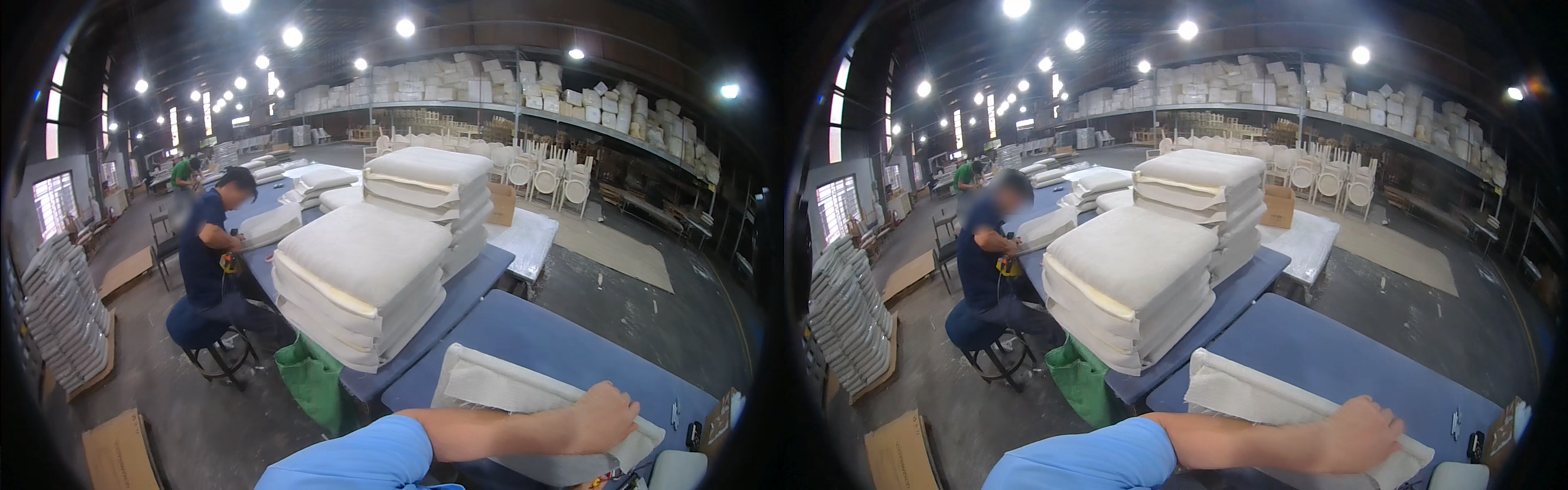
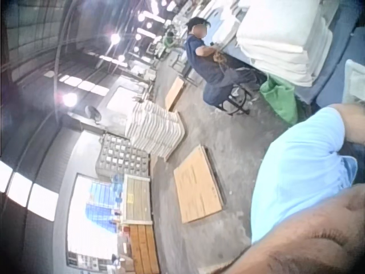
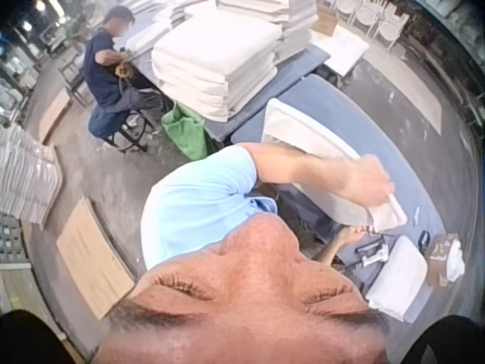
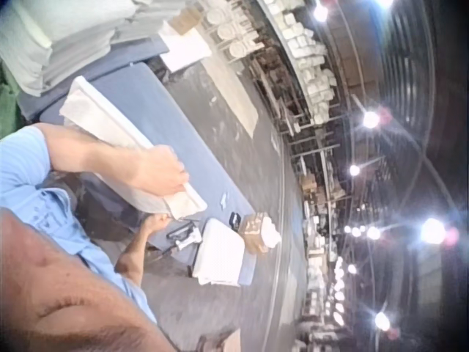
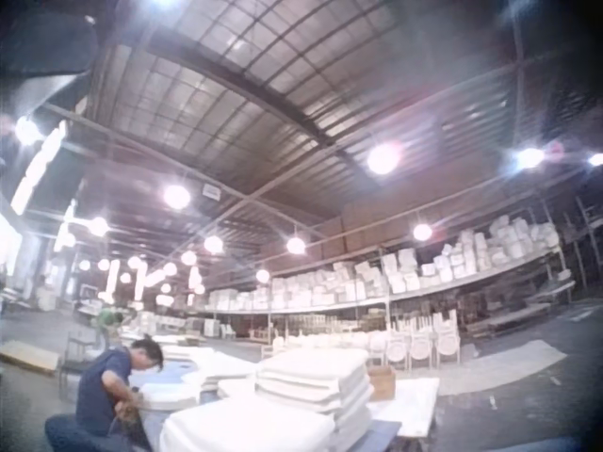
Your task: The person trims excess fabric from a cushion cover using a utility knife and scissors. They repeatedly cut along the edges, remove loose threads, and adjust the fabric to ensure a clean finish.
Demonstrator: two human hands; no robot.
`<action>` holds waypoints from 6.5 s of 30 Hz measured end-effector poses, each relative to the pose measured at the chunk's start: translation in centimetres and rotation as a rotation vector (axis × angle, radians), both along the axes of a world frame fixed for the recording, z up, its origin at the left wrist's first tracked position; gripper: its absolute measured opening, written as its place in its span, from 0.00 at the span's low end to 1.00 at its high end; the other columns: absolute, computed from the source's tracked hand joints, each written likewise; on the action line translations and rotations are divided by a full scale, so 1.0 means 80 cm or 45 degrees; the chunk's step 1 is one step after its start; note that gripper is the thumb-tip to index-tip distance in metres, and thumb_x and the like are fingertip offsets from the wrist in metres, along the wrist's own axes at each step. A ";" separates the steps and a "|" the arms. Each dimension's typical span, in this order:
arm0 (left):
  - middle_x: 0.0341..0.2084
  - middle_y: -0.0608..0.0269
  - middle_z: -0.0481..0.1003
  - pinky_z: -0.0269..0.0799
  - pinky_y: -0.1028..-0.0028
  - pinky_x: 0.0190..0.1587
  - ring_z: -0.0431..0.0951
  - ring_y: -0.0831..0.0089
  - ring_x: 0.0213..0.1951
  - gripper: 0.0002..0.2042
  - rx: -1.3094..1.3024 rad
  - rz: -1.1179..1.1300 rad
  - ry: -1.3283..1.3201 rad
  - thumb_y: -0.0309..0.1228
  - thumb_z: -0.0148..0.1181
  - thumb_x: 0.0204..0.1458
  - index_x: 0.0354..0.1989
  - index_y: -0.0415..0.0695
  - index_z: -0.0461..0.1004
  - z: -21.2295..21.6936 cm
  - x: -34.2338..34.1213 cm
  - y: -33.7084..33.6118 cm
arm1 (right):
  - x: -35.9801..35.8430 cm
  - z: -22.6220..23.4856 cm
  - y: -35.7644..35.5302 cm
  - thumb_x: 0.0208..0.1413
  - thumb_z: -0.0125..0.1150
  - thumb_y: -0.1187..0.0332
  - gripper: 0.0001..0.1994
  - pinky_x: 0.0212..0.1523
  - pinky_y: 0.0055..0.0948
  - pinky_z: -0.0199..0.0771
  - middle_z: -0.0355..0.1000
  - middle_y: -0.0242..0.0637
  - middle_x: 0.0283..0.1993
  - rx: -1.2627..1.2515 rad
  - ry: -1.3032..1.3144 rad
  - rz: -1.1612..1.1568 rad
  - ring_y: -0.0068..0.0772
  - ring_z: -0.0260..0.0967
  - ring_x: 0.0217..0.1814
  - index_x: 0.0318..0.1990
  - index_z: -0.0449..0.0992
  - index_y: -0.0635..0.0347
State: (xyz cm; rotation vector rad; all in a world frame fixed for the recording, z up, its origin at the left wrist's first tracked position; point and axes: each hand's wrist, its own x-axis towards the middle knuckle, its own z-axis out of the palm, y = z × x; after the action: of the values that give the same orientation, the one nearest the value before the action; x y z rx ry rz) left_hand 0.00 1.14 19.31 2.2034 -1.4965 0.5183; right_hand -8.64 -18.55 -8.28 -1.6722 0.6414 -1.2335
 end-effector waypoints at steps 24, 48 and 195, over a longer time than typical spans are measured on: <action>0.29 0.56 0.76 0.67 0.62 0.41 0.77 0.60 0.35 0.18 0.012 -0.083 -0.064 0.45 0.55 0.66 0.36 0.39 0.76 0.000 -0.024 0.013 | -0.015 -0.034 -0.022 0.64 0.59 0.68 0.12 0.36 0.44 0.74 0.75 0.53 0.31 -0.225 0.166 -0.297 0.45 0.71 0.32 0.38 0.76 0.73; 0.26 0.54 0.80 0.74 0.61 0.36 0.83 0.55 0.32 0.28 0.139 -0.334 -0.121 0.51 0.79 0.34 0.32 0.38 0.78 0.034 0.005 0.028 | -0.021 0.043 0.041 0.60 0.59 0.69 0.10 0.32 0.38 0.72 0.74 0.44 0.29 0.635 -0.184 0.174 0.37 0.70 0.30 0.36 0.76 0.70; 0.26 0.67 0.69 0.63 0.64 0.37 0.71 0.65 0.30 0.26 -0.335 -0.246 -0.334 0.58 0.75 0.42 0.35 0.48 0.77 -0.009 -0.062 -0.001 | -0.123 0.361 0.034 0.77 0.47 0.64 0.05 0.21 0.20 0.69 0.77 0.37 0.34 -0.440 -0.560 0.646 0.19 0.71 0.27 0.46 0.63 0.53</action>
State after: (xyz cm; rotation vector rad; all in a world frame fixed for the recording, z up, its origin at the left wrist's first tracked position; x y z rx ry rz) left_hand -4.92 1.10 18.60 1.8220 -1.6439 0.9106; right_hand -18.46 -15.81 20.59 -1.6172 -0.2675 -1.3119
